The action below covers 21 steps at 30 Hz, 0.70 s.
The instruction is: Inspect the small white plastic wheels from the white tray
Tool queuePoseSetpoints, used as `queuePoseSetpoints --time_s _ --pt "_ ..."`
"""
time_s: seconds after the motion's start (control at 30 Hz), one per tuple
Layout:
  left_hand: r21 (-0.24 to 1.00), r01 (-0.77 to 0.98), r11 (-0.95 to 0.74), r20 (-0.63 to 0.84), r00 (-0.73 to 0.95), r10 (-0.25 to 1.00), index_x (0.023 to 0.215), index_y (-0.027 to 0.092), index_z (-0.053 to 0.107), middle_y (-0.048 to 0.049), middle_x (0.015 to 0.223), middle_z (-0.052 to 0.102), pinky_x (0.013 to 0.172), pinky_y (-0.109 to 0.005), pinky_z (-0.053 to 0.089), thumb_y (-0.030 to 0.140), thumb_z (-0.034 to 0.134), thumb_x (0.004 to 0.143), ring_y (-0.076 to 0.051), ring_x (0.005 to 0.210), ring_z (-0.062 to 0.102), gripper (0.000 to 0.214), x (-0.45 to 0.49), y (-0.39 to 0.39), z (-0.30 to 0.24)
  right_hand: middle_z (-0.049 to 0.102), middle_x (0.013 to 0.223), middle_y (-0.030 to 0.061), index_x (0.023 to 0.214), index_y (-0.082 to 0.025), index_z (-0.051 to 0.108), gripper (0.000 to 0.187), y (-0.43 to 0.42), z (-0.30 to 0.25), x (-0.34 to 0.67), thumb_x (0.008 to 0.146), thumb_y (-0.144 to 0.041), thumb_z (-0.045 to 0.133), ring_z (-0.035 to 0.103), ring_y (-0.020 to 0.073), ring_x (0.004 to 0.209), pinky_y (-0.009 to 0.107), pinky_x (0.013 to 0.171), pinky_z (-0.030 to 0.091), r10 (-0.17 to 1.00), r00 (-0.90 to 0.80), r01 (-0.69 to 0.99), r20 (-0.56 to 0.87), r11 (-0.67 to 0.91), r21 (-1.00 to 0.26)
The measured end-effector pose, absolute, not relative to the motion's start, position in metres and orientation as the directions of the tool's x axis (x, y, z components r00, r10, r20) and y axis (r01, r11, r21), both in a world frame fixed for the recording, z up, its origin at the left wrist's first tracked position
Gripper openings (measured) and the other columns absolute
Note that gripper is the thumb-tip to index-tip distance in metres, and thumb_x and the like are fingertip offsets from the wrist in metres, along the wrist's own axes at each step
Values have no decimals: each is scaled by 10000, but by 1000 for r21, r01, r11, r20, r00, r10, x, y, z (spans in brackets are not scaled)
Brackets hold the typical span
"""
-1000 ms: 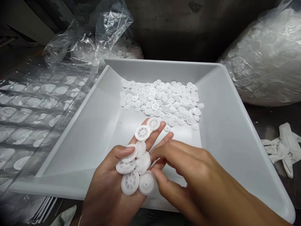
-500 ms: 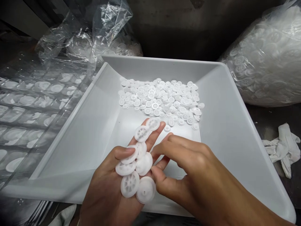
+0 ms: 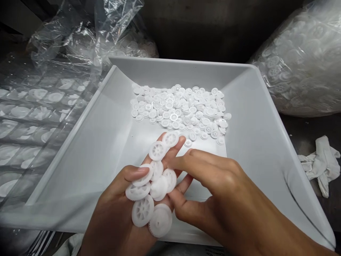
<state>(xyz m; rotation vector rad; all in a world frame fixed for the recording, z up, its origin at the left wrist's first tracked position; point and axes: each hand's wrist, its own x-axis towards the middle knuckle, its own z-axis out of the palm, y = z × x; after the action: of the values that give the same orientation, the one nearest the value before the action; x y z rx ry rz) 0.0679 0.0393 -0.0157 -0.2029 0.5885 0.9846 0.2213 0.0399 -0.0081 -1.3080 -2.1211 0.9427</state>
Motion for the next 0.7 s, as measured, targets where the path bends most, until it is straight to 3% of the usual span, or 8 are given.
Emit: queuePoseSetpoints --time_s 0.17,0.3,0.43,0.57,0.7 --pt "40 -835 548 -521 451 725 1522 267 211 -54 1349 612 1054 -347 455 159 436 870 -199 1201 602 698 61 36 -16 510 763 -48 1138 -299 589 303 33 -10 231 858 -219 670 433 71 586 195 529 392 930 -343 633 135 335 -697" --pt "29 -815 578 -443 508 739 1522 268 205 -54 1424 545 1039 -336 464 166 418 885 -210 1252 561 680 54 35 -20 473 719 -37 1143 -267 586 295 28 -9 230 865 -200 656 463 74 594 192 521 415 940 -297 524 168 307 -794" --pt "58 -802 594 -400 527 750 1514 262 243 -30 1419 551 1083 -368 417 154 340 925 -215 1299 514 606 51 36 -20 379 644 -54 1165 -224 587 358 32 -8 233 832 -107 644 440 63 535 169 475 417 897 -357 447 261 410 -795" --pt "97 -807 583 -362 517 776 1451 275 396 1 1408 561 1111 -407 379 193 389 918 -235 1331 480 539 53 35 -20 436 672 -44 1197 -231 564 435 38 -8 240 810 -54 655 459 65 530 160 467 446 860 -445 412 250 444 -796" --pt "92 -785 613 -392 537 747 1405 326 465 26 1421 548 1135 -428 336 230 460 887 -246 1361 443 527 52 35 -22 504 695 -22 1206 -233 565 413 36 -9 235 832 -99 678 506 89 560 171 478 464 878 -394 412 274 435 -801"
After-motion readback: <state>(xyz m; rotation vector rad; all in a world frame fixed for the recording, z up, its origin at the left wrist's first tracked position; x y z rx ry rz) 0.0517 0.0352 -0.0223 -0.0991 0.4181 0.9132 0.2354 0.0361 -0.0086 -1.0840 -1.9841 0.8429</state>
